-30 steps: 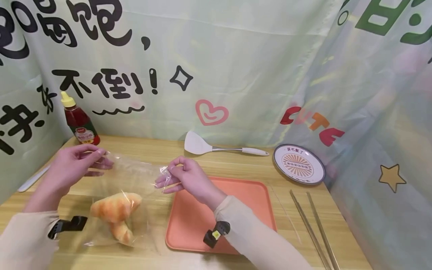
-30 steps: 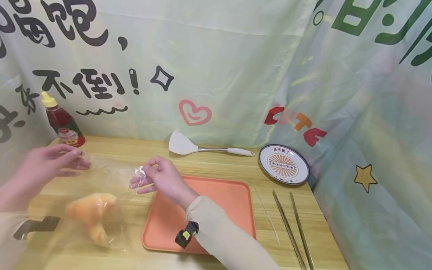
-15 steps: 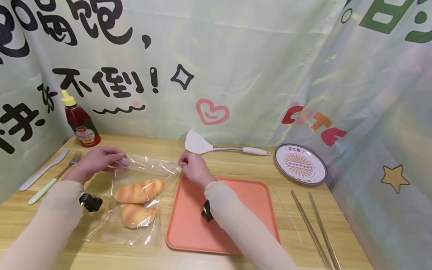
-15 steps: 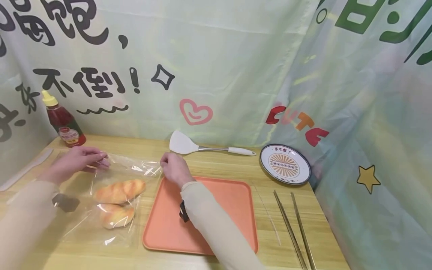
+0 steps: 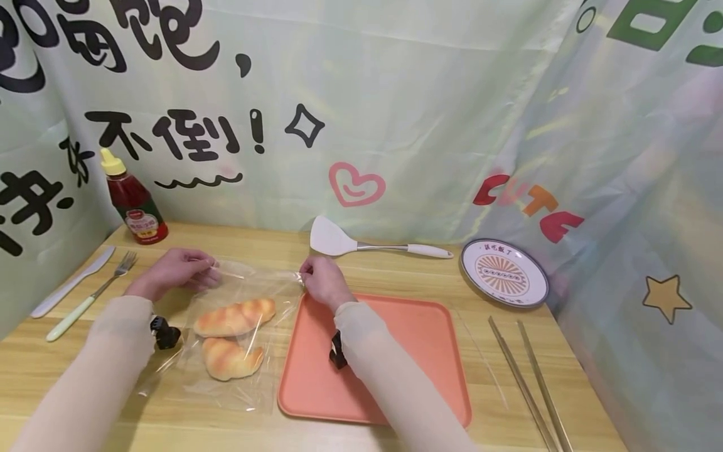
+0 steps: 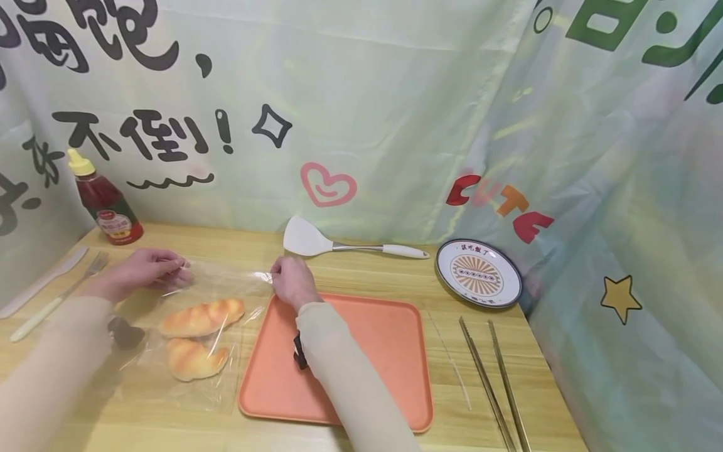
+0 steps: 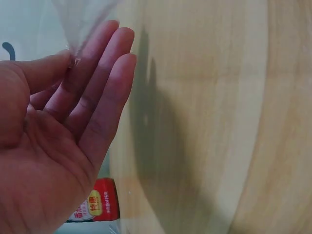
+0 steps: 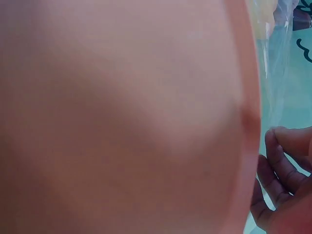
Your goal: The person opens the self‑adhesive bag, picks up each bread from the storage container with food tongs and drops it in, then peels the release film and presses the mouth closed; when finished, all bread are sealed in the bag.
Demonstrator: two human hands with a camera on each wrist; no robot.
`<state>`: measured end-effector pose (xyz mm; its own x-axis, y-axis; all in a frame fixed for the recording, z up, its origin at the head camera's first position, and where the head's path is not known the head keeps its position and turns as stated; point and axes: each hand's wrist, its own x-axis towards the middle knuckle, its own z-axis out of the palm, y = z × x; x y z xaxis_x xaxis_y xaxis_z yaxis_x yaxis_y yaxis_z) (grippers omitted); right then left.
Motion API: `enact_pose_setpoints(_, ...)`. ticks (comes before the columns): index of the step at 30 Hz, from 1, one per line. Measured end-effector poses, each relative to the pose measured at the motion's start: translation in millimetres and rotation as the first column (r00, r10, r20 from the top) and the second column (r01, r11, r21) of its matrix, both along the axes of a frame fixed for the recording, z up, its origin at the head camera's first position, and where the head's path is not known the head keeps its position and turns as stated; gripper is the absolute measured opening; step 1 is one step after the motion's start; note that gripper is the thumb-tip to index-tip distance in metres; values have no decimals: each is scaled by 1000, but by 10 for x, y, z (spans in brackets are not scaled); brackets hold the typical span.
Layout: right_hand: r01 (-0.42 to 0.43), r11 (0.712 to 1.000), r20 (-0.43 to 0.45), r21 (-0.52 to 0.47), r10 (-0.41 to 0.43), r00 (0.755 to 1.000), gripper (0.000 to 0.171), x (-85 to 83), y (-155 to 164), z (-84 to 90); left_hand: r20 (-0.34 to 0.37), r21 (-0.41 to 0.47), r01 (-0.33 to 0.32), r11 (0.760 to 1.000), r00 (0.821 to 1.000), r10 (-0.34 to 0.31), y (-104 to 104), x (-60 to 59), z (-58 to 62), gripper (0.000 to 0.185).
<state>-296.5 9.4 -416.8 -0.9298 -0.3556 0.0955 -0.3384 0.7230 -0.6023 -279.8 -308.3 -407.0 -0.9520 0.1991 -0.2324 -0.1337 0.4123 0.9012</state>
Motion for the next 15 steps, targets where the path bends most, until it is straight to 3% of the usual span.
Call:
enact_pose_setpoints(8, 61, 997, 36, -37, -59, 998, 11, -18, 42, -57, -21, -46, -17, 999, 1000, 17, 110, -30, -52, 37)
enact_pose_setpoints(12, 50, 998, 35, -44, -48, 998, 8, -27, 69, -71, -37, -34, -9, 999, 999, 8, 97, -50, -79, 38)
enact_pose_setpoints(15, 31, 998, 52, -48, -28, 998, 9, -35, 94, -72, -45, -76, -14, 997, 999, 11, 39, -64, -108, 39)
